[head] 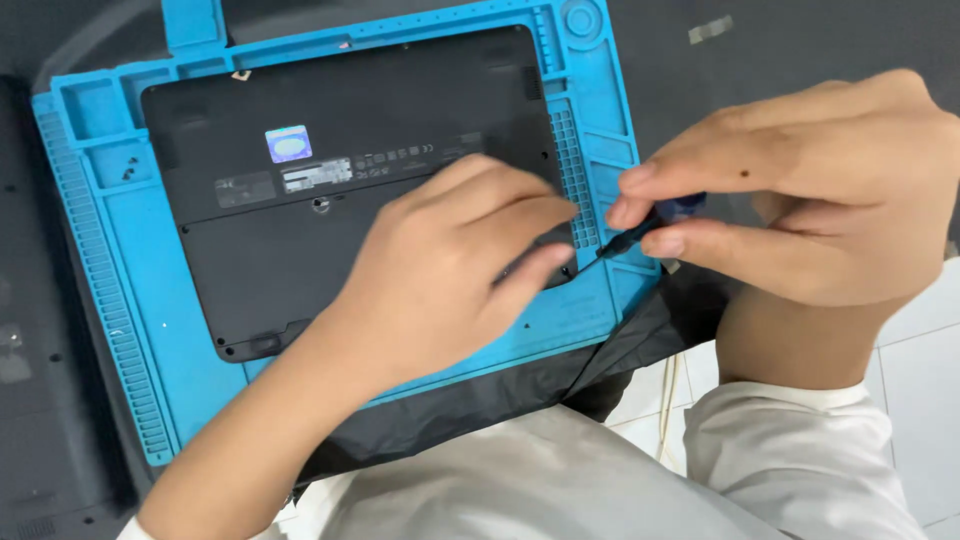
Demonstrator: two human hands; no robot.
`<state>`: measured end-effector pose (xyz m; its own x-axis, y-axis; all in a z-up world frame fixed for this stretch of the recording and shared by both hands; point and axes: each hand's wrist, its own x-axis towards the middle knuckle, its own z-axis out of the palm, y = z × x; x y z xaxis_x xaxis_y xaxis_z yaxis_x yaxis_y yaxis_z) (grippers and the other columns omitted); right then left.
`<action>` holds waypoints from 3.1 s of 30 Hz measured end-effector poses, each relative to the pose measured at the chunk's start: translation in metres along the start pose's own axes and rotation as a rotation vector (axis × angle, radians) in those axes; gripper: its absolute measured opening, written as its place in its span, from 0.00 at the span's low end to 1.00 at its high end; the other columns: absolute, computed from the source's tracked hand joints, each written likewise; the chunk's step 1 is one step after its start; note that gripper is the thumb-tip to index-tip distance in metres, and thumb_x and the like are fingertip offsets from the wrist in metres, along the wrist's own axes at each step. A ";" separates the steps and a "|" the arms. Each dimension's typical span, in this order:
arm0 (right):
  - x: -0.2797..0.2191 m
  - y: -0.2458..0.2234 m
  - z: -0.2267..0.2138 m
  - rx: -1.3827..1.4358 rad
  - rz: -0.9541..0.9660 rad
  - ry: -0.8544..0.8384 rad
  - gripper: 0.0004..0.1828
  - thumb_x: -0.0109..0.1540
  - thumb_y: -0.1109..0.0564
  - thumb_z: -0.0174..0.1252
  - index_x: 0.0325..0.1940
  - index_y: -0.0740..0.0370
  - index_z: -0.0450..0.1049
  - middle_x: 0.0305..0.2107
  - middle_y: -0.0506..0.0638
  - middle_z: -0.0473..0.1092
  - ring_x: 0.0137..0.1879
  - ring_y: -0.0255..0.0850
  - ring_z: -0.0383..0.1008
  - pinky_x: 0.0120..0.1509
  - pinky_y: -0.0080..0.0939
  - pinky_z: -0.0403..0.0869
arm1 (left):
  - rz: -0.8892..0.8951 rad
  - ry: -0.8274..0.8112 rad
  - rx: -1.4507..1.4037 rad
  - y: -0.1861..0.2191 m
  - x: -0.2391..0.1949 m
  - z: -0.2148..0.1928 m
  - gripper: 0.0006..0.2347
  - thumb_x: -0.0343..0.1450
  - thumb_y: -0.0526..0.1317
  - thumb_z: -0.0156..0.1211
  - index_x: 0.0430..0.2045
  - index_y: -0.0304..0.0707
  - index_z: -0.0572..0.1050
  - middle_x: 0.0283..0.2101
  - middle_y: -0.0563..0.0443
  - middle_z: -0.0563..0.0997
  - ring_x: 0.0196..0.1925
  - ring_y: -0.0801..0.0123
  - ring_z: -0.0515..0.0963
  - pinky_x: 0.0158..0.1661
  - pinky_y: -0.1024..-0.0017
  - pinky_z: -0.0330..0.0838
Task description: The person uses a screwdriver to remove screws from the bottom panel of a black laptop placed on a blue plastic tray. They systematically unscrew fasteners around the perimeter and center of the panel, then use their fingers to pry and lift the panel off the laptop chassis.
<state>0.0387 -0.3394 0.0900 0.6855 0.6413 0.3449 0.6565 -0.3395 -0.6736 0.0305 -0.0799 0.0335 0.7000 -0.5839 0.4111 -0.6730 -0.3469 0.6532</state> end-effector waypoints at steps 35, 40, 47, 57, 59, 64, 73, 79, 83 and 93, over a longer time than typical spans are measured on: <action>-0.025 0.021 -0.006 0.054 -0.172 -0.060 0.16 0.55 0.70 0.67 0.46 0.68 0.72 0.36 0.59 0.77 0.45 0.51 0.84 0.49 0.46 0.84 | 0.157 -0.099 -0.316 -0.002 0.015 0.035 0.06 0.75 0.35 0.67 0.39 0.29 0.78 0.41 0.45 0.81 0.44 0.55 0.81 0.44 0.66 0.78; -0.020 0.022 -0.003 0.057 -0.178 -0.048 0.16 0.55 0.69 0.66 0.44 0.70 0.72 0.35 0.60 0.77 0.44 0.51 0.84 0.49 0.47 0.84 | 0.156 -0.097 -0.309 -0.004 0.013 0.037 0.07 0.74 0.35 0.68 0.39 0.29 0.78 0.41 0.45 0.80 0.44 0.55 0.81 0.44 0.66 0.78; -0.018 0.028 -0.010 0.184 -0.286 -0.217 0.12 0.55 0.68 0.63 0.42 0.65 0.74 0.35 0.58 0.77 0.45 0.53 0.84 0.48 0.47 0.80 | 0.170 -0.133 -0.305 -0.001 0.015 0.034 0.06 0.74 0.36 0.67 0.35 0.32 0.77 0.38 0.48 0.79 0.42 0.56 0.80 0.43 0.64 0.77; -0.019 0.038 -0.006 0.126 -0.339 -0.141 0.13 0.57 0.63 0.71 0.42 0.65 0.74 0.34 0.56 0.76 0.43 0.53 0.84 0.47 0.46 0.80 | 0.208 -0.162 -0.257 -0.001 0.013 0.033 0.05 0.76 0.35 0.63 0.37 0.31 0.76 0.43 0.47 0.78 0.46 0.56 0.80 0.45 0.62 0.77; -0.019 0.039 -0.004 0.174 -0.345 -0.086 0.15 0.57 0.64 0.70 0.43 0.65 0.73 0.34 0.56 0.76 0.43 0.52 0.84 0.48 0.48 0.81 | 0.206 -0.168 -0.258 -0.002 0.013 0.032 0.05 0.77 0.35 0.63 0.37 0.31 0.76 0.43 0.47 0.78 0.47 0.56 0.80 0.44 0.64 0.77; -0.018 0.042 -0.012 0.286 -0.342 -0.242 0.11 0.58 0.66 0.66 0.44 0.66 0.75 0.35 0.57 0.78 0.44 0.53 0.84 0.49 0.50 0.81 | 0.182 -0.166 -0.329 -0.002 0.014 0.032 0.05 0.74 0.35 0.65 0.38 0.32 0.77 0.43 0.48 0.80 0.47 0.57 0.81 0.45 0.64 0.78; -0.013 0.047 0.007 0.515 -0.424 -0.163 0.07 0.58 0.67 0.64 0.40 0.68 0.75 0.34 0.62 0.77 0.41 0.52 0.83 0.48 0.51 0.83 | 0.182 -0.171 -0.494 -0.014 0.013 0.043 0.04 0.74 0.35 0.67 0.38 0.35 0.79 0.38 0.48 0.82 0.43 0.59 0.82 0.43 0.66 0.78; 0.003 0.037 0.003 0.547 -0.457 -0.326 0.06 0.61 0.63 0.65 0.40 0.67 0.76 0.33 0.59 0.78 0.38 0.48 0.86 0.43 0.43 0.83 | 0.215 -0.191 -0.486 -0.014 0.012 0.045 0.04 0.71 0.34 0.68 0.36 0.37 0.80 0.36 0.50 0.82 0.39 0.60 0.83 0.39 0.66 0.77; 0.006 0.044 0.001 0.625 -0.438 -0.420 0.07 0.62 0.64 0.64 0.43 0.67 0.77 0.34 0.60 0.79 0.40 0.50 0.86 0.40 0.41 0.86 | 0.218 -0.166 -0.548 -0.016 0.013 0.047 0.05 0.71 0.34 0.70 0.37 0.37 0.80 0.36 0.51 0.83 0.38 0.61 0.83 0.40 0.68 0.78; -0.005 0.032 0.004 0.449 -0.348 -0.201 0.23 0.54 0.53 0.70 0.43 0.69 0.70 0.37 0.73 0.71 0.42 0.56 0.81 0.46 0.47 0.84 | 0.139 -0.020 -0.466 -0.020 0.013 0.054 0.07 0.69 0.35 0.72 0.33 0.35 0.79 0.34 0.48 0.82 0.36 0.58 0.82 0.39 0.67 0.77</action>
<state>0.0551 -0.3507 0.0637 0.3526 0.7949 0.4938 0.6043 0.2094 -0.7687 0.0397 -0.1205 -0.0086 0.6034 -0.6172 0.5050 -0.5776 0.0985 0.8104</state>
